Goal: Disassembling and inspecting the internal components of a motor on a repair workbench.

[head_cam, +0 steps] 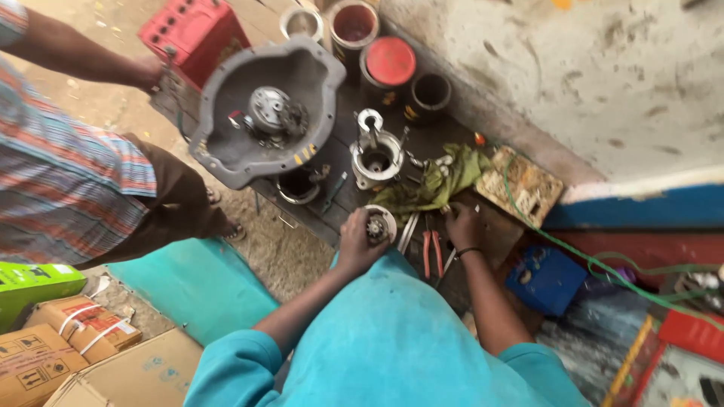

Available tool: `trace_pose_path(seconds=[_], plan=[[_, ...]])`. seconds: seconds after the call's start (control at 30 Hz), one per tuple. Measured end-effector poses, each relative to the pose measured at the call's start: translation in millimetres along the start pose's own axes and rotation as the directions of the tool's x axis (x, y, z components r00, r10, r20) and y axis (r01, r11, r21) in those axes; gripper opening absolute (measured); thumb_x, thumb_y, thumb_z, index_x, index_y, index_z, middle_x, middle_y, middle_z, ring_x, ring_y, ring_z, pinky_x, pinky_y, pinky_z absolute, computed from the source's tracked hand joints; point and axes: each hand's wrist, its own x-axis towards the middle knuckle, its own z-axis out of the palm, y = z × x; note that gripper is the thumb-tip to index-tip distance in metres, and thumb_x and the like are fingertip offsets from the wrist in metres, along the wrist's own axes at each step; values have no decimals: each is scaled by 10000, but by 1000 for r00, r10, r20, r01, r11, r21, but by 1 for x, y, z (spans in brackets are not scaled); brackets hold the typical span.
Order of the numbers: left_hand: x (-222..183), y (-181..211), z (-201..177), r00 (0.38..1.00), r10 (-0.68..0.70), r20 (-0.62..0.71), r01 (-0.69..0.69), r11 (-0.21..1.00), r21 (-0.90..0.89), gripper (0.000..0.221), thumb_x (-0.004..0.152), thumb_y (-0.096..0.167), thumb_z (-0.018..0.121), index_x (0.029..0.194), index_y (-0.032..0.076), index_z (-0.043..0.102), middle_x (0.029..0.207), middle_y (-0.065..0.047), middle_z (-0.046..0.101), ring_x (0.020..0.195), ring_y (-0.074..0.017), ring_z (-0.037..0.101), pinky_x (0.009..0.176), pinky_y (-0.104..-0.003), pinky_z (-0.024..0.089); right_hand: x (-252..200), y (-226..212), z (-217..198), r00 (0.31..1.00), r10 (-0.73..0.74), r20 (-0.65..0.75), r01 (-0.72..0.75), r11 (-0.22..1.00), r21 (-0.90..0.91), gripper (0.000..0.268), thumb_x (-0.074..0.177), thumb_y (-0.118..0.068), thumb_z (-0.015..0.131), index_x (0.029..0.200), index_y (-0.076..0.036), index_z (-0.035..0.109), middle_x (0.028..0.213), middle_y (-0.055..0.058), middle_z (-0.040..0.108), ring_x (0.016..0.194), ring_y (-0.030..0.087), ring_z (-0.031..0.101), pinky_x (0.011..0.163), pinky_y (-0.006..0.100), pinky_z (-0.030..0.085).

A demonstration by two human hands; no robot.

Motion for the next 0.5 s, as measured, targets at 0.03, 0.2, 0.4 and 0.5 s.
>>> trace_pose_path(seconds=[0.03, 0.2, 0.4, 0.5], plan=[[-1, 4, -2, 1000, -9, -3, 9, 1000, -1, 551, 729, 209, 847, 1191, 95, 570, 1110, -140, 610, 1114, -374, 581, 913, -481, 441, -9, -1, -7, 999, 51, -4, -51, 996, 74, 222, 923, -263, 732, 1047, -87, 785, 938, 208, 742, 886, 363, 725, 792, 462, 572], [3, 9, -4, 1000, 8, -3, -8, 1000, -22, 528, 759, 219, 854, 1198, 105, 583, 1116, -124, 628, 1104, -360, 595, 903, -471, 442, -35, 6, -23, 981, 187, -57, -171, 960, 220, 202, 923, -231, 729, 1023, -63, 777, 919, 187, 751, 836, 301, 742, 735, 409, 558], [0, 11, -1, 999, 38, -20, -37, 999, 27, 555, 701, 172, 844, 1186, 103, 584, 1109, -112, 632, 1091, -352, 593, 910, -469, 443, -56, 60, 5, 975, 219, -46, -185, 907, 379, 241, 990, -217, 710, 899, 5, 730, 772, 125, 723, 715, 214, 675, 699, 383, 537], [0, 8, 0, 999, 40, -20, -39, 999, 20, 557, 688, 170, 842, 1176, 104, 581, 1102, -114, 627, 1084, -348, 594, 910, -464, 449, -61, 85, 23, 903, 406, 141, -361, 538, 762, 231, 1001, -211, 661, 882, -18, 703, 758, 46, 674, 648, 127, 614, 592, 320, 528]])
